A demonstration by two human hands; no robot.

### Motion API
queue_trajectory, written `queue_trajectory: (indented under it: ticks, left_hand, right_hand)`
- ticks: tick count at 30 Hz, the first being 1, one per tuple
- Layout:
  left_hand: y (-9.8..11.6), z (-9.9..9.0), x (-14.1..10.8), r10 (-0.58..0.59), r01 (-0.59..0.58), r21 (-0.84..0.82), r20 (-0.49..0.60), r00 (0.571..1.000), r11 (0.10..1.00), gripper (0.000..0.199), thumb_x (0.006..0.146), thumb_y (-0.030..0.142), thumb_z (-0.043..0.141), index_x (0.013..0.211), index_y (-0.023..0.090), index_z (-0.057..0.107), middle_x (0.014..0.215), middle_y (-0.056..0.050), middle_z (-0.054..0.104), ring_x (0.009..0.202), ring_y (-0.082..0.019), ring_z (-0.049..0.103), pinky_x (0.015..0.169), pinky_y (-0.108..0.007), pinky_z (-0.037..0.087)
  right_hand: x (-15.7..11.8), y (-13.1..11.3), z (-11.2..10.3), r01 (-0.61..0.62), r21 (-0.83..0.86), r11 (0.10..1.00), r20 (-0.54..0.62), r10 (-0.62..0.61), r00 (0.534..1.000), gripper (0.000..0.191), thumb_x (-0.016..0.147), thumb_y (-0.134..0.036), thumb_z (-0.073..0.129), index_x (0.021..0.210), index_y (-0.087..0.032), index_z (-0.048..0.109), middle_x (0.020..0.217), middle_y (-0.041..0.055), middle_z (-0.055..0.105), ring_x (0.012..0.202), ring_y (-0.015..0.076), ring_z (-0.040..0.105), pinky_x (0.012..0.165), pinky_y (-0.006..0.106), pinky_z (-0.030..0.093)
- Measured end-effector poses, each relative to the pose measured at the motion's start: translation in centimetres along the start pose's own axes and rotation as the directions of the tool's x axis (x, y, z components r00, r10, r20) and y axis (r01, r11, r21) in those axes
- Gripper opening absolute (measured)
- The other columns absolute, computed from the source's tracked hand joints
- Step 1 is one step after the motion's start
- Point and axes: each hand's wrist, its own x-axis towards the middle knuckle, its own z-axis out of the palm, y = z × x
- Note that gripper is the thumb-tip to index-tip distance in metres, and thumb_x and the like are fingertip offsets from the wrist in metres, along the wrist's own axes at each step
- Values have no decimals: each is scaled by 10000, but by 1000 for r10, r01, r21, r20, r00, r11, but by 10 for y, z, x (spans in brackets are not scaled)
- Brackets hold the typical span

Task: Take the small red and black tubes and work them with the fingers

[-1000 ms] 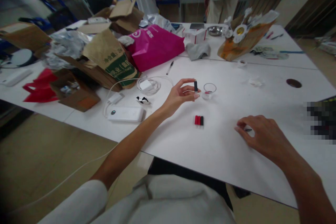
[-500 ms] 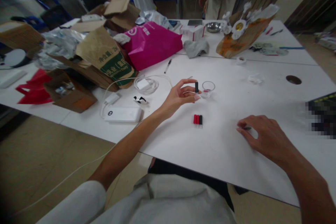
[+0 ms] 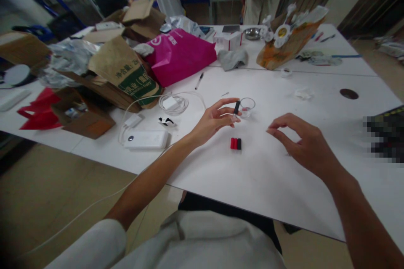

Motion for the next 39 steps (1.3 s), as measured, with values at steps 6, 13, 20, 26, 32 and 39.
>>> queue_trajectory:
  ticks: [6, 13, 20, 26, 32, 39]
  left_hand:
    - [-9, 4, 0, -45, 46, -30, 37, 998, 999, 456, 888, 422, 916, 1269, 194, 813, 1234, -127, 804, 1021, -181, 757, 936, -350, 570]
    - [-21, 12, -3, -107, 108, -19, 45, 993, 994, 508, 850, 460, 969, 1211, 158, 779, 1140, -119, 825, 923, -172, 756, 866, -351, 592]
    - [-20, 16, -3, -41, 40, 141, 4, 999, 989, 412, 895, 465, 936, 1147, 159, 825, 1053, -90, 822, 866, -152, 738, 829, -308, 595]
    - [-17, 16, -4, -3, 9, 283, -21, 1000, 959, 322, 943, 427, 893, 1160, 190, 878, 1146, -112, 848, 1001, -205, 767, 895, -331, 608]
    - [-17, 13, -7, 50, -46, 419, 0, 999, 907, 260, 993, 374, 844, 1229, 278, 893, 1147, -93, 841, 1000, -197, 758, 896, -333, 603]
    - [-19, 13, -6, 14, -16, 438, 8, 1000, 899, 282, 1003, 372, 829, 1259, 268, 884, 1189, -104, 835, 1082, -222, 765, 966, -348, 599]
  right_hand:
    - [28, 6, 41, -50, 252, 967, -94, 75, 993, 329, 1062, -588, 692, 1040, -261, 677, 911, 47, 771, 848, 243, 761, 770, 398, 605]
    - [14, 4, 78, 2, 428, 904, -201, 93, 975, 228, 1046, -474, 761, 1112, -265, 700, 908, 35, 761, 760, 212, 750, 744, 387, 651]
    - [4, 2, 82, 107, 410, 906, -152, -48, 987, 92, 1076, -330, 728, 1158, -289, 742, 1047, 48, 771, 936, 236, 751, 875, 426, 630]
    - [5, 1, 78, 114, 392, 913, -151, -59, 987, 112, 1068, -341, 734, 1166, -289, 749, 1054, 58, 788, 916, 243, 759, 830, 426, 641]
    - [7, -1, 75, 122, 393, 911, -183, -53, 982, 96, 1064, -311, 729, 1156, -296, 753, 1030, 59, 785, 913, 251, 756, 819, 435, 644]
    - [10, -1, 73, 180, 383, 906, -191, -113, 975, 160, 1044, -235, 736, 1179, -320, 751, 1059, 61, 803, 930, 273, 776, 806, 455, 657]
